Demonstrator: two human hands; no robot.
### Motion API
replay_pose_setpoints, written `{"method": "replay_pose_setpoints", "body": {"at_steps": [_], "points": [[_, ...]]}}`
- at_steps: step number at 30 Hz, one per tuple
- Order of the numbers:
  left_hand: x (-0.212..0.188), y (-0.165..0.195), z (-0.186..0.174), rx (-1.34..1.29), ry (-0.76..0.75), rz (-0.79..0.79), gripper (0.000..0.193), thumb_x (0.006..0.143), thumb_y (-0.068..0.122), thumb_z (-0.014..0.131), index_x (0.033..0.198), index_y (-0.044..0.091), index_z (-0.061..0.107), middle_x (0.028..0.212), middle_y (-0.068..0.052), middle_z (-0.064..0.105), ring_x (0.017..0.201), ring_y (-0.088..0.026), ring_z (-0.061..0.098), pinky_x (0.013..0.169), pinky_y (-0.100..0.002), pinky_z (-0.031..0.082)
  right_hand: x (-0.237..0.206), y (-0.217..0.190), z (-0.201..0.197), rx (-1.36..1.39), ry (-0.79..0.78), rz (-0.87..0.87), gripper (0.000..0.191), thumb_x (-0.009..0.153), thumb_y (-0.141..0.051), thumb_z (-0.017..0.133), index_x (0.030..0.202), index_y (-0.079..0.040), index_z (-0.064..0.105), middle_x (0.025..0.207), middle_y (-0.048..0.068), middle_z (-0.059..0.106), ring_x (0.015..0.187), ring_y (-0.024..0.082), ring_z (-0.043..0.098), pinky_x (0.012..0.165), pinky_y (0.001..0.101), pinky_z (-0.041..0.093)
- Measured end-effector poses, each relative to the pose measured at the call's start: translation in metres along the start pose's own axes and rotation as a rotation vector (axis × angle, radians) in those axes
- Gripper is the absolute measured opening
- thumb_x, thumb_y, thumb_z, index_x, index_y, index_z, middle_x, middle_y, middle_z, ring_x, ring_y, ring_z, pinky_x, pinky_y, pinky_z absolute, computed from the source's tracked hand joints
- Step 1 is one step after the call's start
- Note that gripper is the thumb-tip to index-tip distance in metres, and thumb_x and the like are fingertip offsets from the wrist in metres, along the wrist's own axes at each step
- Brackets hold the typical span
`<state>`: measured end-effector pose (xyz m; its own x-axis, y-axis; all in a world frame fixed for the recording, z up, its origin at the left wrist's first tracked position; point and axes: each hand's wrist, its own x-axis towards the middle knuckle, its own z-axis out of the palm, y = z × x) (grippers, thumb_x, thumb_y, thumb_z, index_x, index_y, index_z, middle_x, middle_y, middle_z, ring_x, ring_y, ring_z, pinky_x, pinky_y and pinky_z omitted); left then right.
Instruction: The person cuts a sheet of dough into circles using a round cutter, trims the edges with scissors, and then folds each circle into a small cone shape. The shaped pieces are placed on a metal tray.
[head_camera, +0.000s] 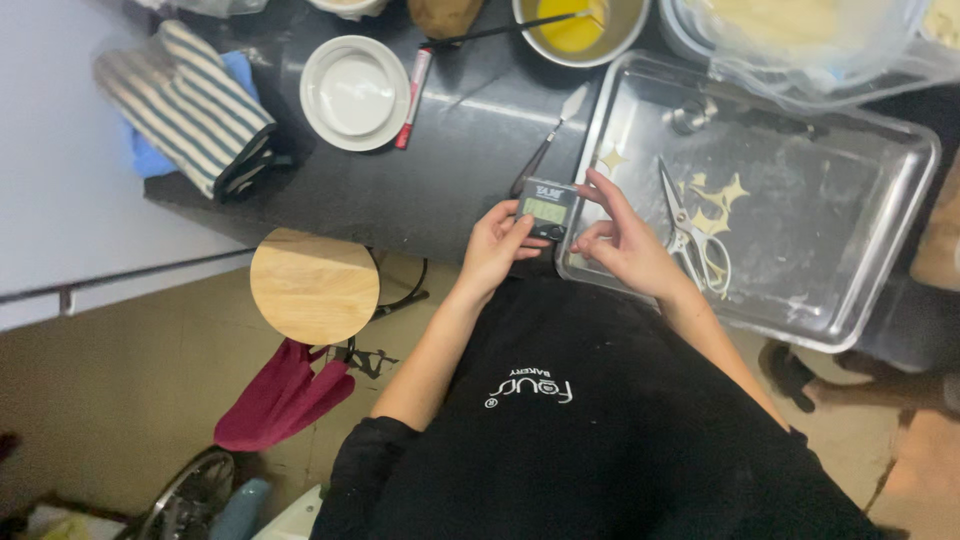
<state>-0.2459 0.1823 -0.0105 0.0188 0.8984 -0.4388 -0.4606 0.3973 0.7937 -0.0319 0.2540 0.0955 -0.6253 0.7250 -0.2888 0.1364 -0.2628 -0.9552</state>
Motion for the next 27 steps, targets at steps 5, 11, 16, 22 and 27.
{"method": "replay_pose_setpoints", "body": {"at_steps": [5, 11, 16, 22, 27], "points": [[0.012, -0.009, -0.109, 0.008, 0.543, 0.102, 0.033, 0.102, 0.019, 0.06, 0.126, -0.003, 0.056, 0.1, -0.014, 0.073, 0.079, -0.02, 0.075, 0.065, -0.027, 0.059, 0.01, 0.009, 0.007, -0.534, 0.024, 0.19, 0.062, 0.089, -0.018, 0.068, 0.148, -0.013, 0.05, 0.124, 0.012, 0.069, 0.09, 0.016, 0.069, 0.079, 0.0319, 0.056], [-0.012, 0.048, -0.171, 0.731, 0.849, 0.139, 0.049, 0.098, 0.032, 0.065, 0.134, 0.0, 0.059, 0.09, -0.014, 0.077, 0.082, -0.027, 0.073, 0.068, -0.037, 0.053, 0.02, 0.011, 0.018, -0.599, -0.045, 0.085, 0.051, 0.088, -0.019, 0.066, 0.138, -0.011, 0.057, 0.13, 0.009, 0.064, 0.093, 0.017, 0.069, 0.076, 0.0327, 0.056], [-0.051, 0.107, -0.141, 1.151, 0.753, 0.193, 0.044, 0.095, 0.032, 0.067, 0.127, 0.002, 0.066, 0.094, -0.015, 0.077, 0.087, -0.033, 0.073, 0.079, -0.043, 0.055, 0.024, -0.002, 0.006, -0.53, 0.112, 0.066, 0.042, 0.09, -0.018, 0.066, 0.131, -0.009, 0.063, 0.115, 0.008, 0.072, 0.084, 0.016, 0.071, 0.072, 0.0301, 0.056], [-0.006, 0.151, -0.052, 0.868, 0.334, 0.322, 0.036, 0.093, 0.025, 0.07, 0.123, 0.004, 0.069, 0.094, -0.014, 0.077, 0.08, -0.02, 0.076, 0.071, -0.031, 0.059, 0.02, -0.023, -0.044, -0.569, 0.711, -0.145, 0.014, 0.098, -0.009, 0.072, 0.11, -0.003, 0.074, 0.099, 0.007, 0.075, 0.085, 0.016, 0.068, 0.077, 0.0276, 0.052], [0.058, 0.169, 0.038, 0.901, -0.064, 0.764, 0.024, 0.098, 0.017, 0.069, 0.119, 0.005, 0.072, 0.103, -0.012, 0.075, 0.094, -0.027, 0.076, 0.083, -0.033, 0.058, 0.016, -0.043, -0.106, -1.039, 0.948, -0.367, 0.009, 0.099, 0.001, 0.07, 0.108, 0.0, 0.072, 0.112, 0.016, 0.071, 0.109, 0.034, 0.065, 0.098, 0.0404, 0.051]]}}
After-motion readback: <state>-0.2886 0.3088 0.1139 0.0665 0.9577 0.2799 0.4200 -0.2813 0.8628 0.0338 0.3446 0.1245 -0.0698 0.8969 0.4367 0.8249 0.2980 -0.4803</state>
